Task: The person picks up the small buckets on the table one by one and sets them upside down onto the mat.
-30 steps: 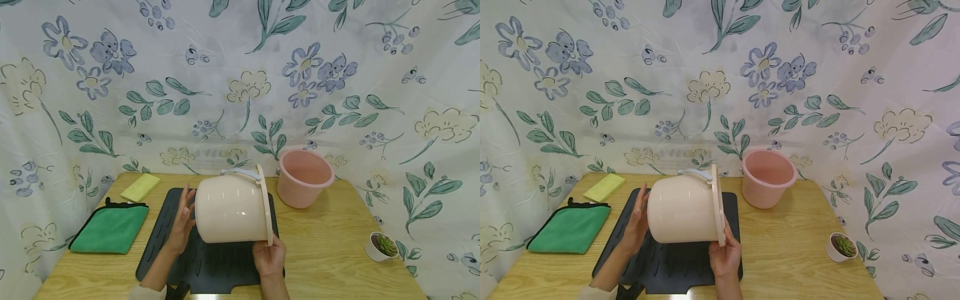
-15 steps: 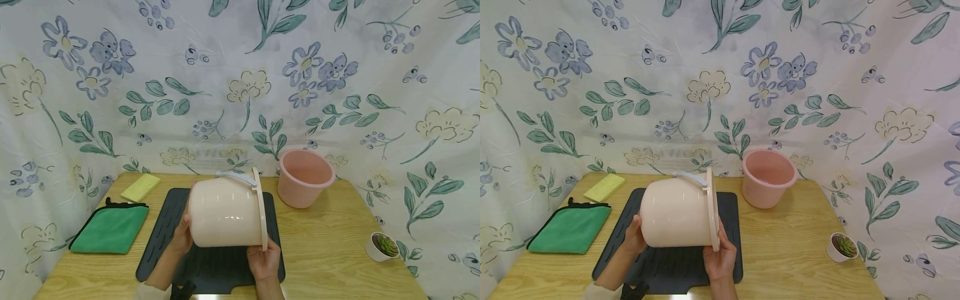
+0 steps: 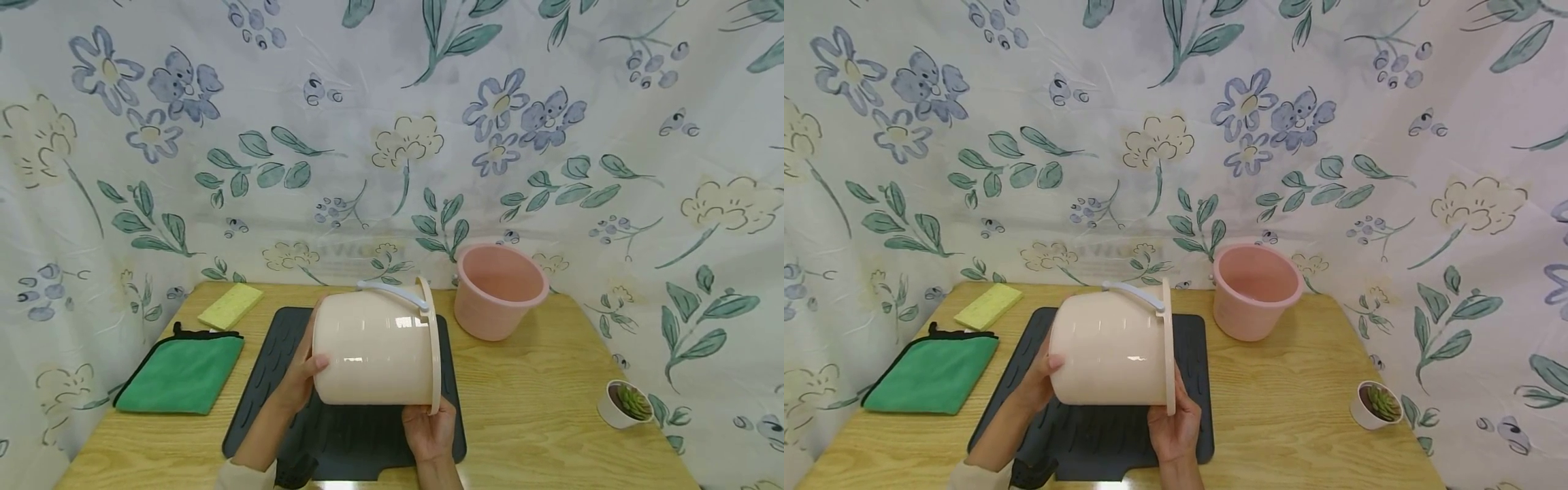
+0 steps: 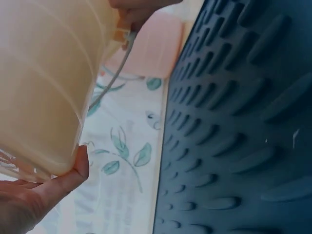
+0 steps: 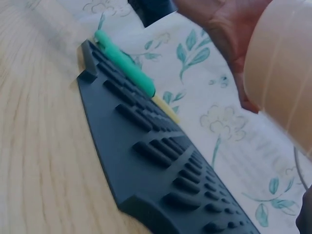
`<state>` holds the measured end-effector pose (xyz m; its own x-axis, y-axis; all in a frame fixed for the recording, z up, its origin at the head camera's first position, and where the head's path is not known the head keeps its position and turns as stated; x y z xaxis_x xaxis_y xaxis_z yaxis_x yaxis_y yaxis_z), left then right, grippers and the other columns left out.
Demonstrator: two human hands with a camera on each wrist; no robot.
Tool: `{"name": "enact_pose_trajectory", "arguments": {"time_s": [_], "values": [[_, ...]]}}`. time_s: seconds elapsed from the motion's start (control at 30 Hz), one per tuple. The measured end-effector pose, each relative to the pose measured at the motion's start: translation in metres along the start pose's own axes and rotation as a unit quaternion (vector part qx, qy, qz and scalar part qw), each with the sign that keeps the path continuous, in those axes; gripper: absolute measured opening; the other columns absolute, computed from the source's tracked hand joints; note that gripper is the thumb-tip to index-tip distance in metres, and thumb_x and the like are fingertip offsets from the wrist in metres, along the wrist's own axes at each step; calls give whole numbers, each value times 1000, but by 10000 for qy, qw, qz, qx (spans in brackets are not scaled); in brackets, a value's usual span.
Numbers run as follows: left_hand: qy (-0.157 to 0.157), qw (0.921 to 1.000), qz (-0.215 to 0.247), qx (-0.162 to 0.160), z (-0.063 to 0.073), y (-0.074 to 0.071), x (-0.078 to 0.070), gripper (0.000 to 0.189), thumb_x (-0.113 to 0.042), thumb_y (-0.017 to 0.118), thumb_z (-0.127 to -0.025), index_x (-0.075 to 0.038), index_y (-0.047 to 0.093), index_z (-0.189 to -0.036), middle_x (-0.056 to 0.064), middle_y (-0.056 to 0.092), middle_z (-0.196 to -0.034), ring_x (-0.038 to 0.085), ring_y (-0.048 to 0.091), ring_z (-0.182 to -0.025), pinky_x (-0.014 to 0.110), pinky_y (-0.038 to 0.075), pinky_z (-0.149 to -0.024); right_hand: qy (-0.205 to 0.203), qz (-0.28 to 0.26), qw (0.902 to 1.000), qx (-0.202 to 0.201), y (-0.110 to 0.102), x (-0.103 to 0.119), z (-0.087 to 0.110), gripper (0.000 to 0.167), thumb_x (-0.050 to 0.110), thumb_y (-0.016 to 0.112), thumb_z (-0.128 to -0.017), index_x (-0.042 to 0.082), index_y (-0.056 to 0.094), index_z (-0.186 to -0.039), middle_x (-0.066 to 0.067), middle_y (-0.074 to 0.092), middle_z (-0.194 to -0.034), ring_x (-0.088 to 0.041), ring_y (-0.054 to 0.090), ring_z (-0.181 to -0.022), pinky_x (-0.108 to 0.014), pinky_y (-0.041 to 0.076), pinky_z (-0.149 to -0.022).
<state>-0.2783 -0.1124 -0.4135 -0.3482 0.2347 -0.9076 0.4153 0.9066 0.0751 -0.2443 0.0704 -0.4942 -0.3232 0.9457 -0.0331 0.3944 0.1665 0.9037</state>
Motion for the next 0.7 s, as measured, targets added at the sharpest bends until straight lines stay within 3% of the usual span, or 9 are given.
{"name": "enact_pose_trajectory", "arguments": {"time_s": [0.13, 0.27, 0.4, 0.47, 0.57, 0.7], "values": [[257, 9996, 88, -113, -3, 0, -8, 84, -27, 50, -89, -28, 6, -161, 6, 35, -139, 20, 48, -111, 37, 53, -84, 134, 63, 9998, 106, 0, -2, 1, 26, 0, 41, -97, -1, 63, -110, -12, 67, -103, -16, 67, -88, -19, 54, -78], [495, 9984, 131, -239, -3, -1, -17, 86, -24, 53, -87, -24, 9, -161, 4, 40, -137, 17, 49, -109, 35, 53, -83, 323, 475, 9983, 69, 2, -3, 0, 28, 4, 41, -98, 1, 65, -112, -10, 68, -105, -14, 68, -89, -20, 54, -81], [683, 9967, -5, -444, -1, -6, -26, 89, -26, 58, -86, -21, 10, -161, 4, 40, -139, 17, 50, -110, 34, 53, -84, 672, 1279, 9893, -201, 1, 1, -1, 41, 10, 27, -104, 5, 66, -116, -6, 70, -106, -13, 71, -94, -23, 55, -87], [815, 9951, -114, -554, 0, -9, -32, 91, -29, 61, -86, -20, 9, -161, 5, 40, -141, 17, 52, -111, 34, 54, -84, 927, 1781, 9788, -401, -1, 5, -1, 48, 14, 19, -107, 9, 65, -117, -5, 71, -107, -15, 71, -98, -25, 55, -88], [955, 9918, -335, -778, 0, -15, -42, 95, -29, 65, -85, -21, 10, -161, 5, 41, -142, 17, 53, -113, 32, 55, -84, 1265, 2585, 9557, -617, -3, 15, -2, 51, 17, 14, -108, 13, 60, -129, -4, 68, -113, -19, 70, -105, -30, 56, -89], [968, 9836, -935, -1203, 4, -26, -55, 101, -19, 70, -76, -22, 15, -161, 4, 40, -146, 16, 55, -113, 30, 55, -80, 1374, 3794, 9107, -882, -1, 37, -5, 46, 16, 23, -108, 18, 38, -151, -3, 63, -123, -21, 66, -112, -34, 56, -90]]}}
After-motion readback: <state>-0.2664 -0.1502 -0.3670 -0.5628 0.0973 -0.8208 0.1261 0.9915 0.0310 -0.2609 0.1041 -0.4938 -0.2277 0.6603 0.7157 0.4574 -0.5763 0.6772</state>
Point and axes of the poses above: each hand's wrist, its own z-axis away from the middle knuckle, its own y-axis out of the palm, x = y × z, the point moved 8 cm from there along -z, towards the middle knuckle
